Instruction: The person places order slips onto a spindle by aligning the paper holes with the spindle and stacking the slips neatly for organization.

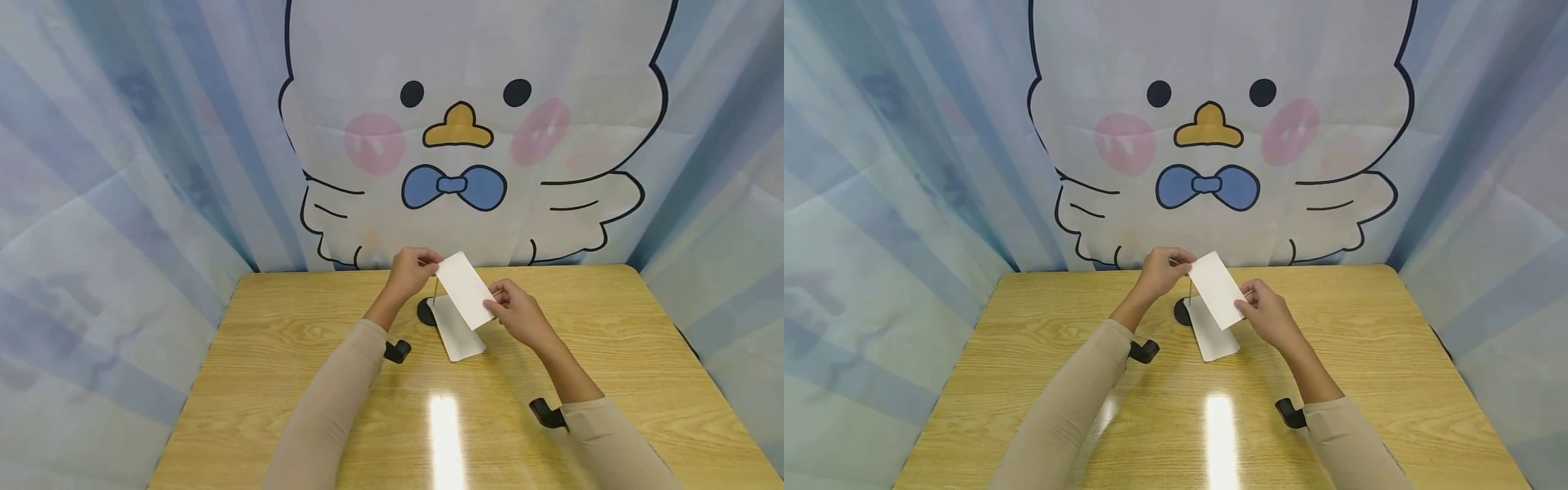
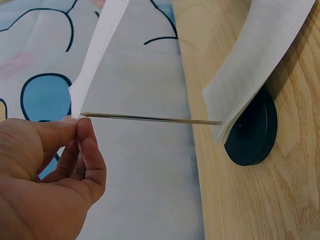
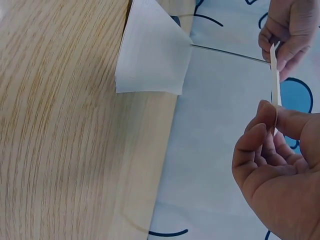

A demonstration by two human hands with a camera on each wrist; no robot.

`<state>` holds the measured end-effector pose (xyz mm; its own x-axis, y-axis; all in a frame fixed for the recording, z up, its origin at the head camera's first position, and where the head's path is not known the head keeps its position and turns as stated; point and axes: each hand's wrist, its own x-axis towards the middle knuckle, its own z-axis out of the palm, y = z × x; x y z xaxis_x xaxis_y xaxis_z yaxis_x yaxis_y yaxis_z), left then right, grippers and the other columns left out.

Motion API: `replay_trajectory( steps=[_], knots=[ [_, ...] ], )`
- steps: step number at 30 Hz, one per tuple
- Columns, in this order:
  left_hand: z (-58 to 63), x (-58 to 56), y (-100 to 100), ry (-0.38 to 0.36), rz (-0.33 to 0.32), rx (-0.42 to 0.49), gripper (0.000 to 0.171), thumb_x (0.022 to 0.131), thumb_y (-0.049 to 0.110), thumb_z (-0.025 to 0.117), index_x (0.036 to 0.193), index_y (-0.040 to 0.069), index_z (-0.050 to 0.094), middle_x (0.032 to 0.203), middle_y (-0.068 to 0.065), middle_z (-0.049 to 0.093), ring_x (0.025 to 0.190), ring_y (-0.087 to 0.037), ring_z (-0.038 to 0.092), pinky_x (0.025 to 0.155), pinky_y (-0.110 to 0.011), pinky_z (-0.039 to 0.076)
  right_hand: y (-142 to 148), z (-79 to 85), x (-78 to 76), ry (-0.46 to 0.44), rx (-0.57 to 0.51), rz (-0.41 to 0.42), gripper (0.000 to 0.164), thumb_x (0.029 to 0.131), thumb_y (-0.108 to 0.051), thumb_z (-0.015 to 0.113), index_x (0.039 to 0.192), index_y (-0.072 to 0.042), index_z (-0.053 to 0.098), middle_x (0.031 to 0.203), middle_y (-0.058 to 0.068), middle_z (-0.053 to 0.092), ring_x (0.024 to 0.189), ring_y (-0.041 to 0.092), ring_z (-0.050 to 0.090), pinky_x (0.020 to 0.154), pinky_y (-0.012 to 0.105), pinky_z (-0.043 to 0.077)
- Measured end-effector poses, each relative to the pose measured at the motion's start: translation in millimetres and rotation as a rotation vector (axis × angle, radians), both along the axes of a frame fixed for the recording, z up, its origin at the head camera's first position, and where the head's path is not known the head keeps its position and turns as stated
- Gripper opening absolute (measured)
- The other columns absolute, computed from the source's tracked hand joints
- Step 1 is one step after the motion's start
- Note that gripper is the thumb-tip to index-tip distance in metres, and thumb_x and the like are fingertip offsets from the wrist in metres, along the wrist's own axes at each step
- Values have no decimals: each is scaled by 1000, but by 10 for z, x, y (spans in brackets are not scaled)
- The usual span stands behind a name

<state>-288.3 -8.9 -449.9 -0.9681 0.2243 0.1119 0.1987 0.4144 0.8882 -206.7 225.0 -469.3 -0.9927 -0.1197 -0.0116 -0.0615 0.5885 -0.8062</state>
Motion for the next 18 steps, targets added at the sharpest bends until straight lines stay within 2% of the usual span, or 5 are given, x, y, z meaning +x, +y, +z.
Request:
replay_trajectory(
  steps=[8,18],
  knots=[
    [-32,-13,-10,-7,2,2,11,98,4,70,103,6,79,101,-9,76,86,-20,71,74,-27,60,-14,-12,-4,-10,7,0,29,104,-12,63,127,4,55,96,16,68,83,32,65,64,26,52],
    [-51,9,-12,-7,2,26,12,98,3,69,104,6,79,99,-9,74,86,-21,72,75,-27,61,-12,-67,-12,10,-5,-1,28,102,-10,64,124,4,55,94,15,68,84,33,66,64,24,52]
  ],
)
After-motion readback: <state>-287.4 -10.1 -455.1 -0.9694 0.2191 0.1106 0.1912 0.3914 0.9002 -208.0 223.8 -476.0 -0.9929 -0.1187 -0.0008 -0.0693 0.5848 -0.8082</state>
